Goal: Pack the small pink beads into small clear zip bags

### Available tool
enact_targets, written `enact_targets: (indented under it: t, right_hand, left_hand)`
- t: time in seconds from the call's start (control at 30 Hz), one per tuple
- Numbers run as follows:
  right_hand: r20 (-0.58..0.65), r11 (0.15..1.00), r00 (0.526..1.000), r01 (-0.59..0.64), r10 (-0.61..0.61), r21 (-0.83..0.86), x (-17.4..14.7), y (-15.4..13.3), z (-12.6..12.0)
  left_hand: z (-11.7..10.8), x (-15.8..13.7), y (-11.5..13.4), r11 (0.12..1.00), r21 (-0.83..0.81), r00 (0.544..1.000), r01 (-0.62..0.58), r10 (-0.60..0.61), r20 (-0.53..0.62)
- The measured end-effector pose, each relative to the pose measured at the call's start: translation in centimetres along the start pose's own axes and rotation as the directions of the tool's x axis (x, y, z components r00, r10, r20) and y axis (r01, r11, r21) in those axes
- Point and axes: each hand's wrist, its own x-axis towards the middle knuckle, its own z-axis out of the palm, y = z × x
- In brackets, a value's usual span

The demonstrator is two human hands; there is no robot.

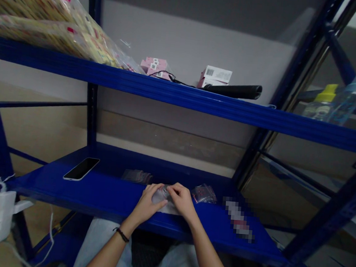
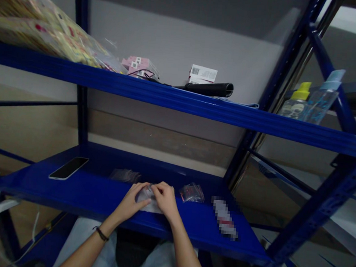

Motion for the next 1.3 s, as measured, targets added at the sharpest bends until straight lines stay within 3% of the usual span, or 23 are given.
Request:
enact_targets:
  t: [0.17,0.37,0.53,0.7,0.87,1.0,1.1,1.2,1.3]
  right_hand:
    - [-0.105,0.994,0.994,-0.005,-0.007,-0.111,0.1,1.7,-0.4]
    - [0.193,0.872,0.977,0.174,-0.094,-0.456,2.0,5.3,-1.1]
    - [0.381,0.783,0.917,0.323,-0.120,-0.532,4.0,5.4,-0.7]
    - [0.464,0.766,0.879,0.371,-0.108,-0.525,4.1,5.4,-0.5]
    - [0.385,0.828,0.917,0.295,-0.106,-0.477,4.2,5.0,-1.0]
    - [0.195,0.957,0.964,0.216,-0.179,-0.194,4.6,1.8,-1.6]
    - [0.199,0.973,0.952,0.232,-0.231,0.020,4.5,-1.7,-1.7]
    - [0.263,0.962,0.925,0.267,-0.274,0.065,4.0,-4.1,-1.6]
    - [0.247,0.965,0.934,0.262,-0.259,0.020,3.4,-4.0,-1.8]
  left_hand:
    - [-0.3,-0.1,0.0,0.996,-0.079,0.999,0.040,-0.042,-0.017]
    - [-1.0,-0.3,-0.7,0.948,-0.296,0.992,0.120,-0.123,0.007]
    - [-1.3,-0.4,-0.8,0.869,-0.463,0.983,0.174,-0.183,0.027]
    - [-1.4,-0.4,-0.7,0.821,-0.545,0.983,0.170,-0.184,0.029]
    - [-1.4,-0.4,-0.6,0.811,-0.563,0.983,0.159,-0.181,0.017]
    - [-1.3,-0.4,-0.6,0.848,-0.498,0.981,0.181,-0.194,0.026]
    - [-1.2,-0.3,-0.5,0.865,-0.467,0.980,0.186,-0.197,0.026]
    - [-1.1,-0.3,-0.4,0.858,-0.486,0.984,0.166,-0.178,0.023]
    - [-1.2,-0.4,-0.1,0.824,-0.541,0.983,0.169,-0.182,0.031]
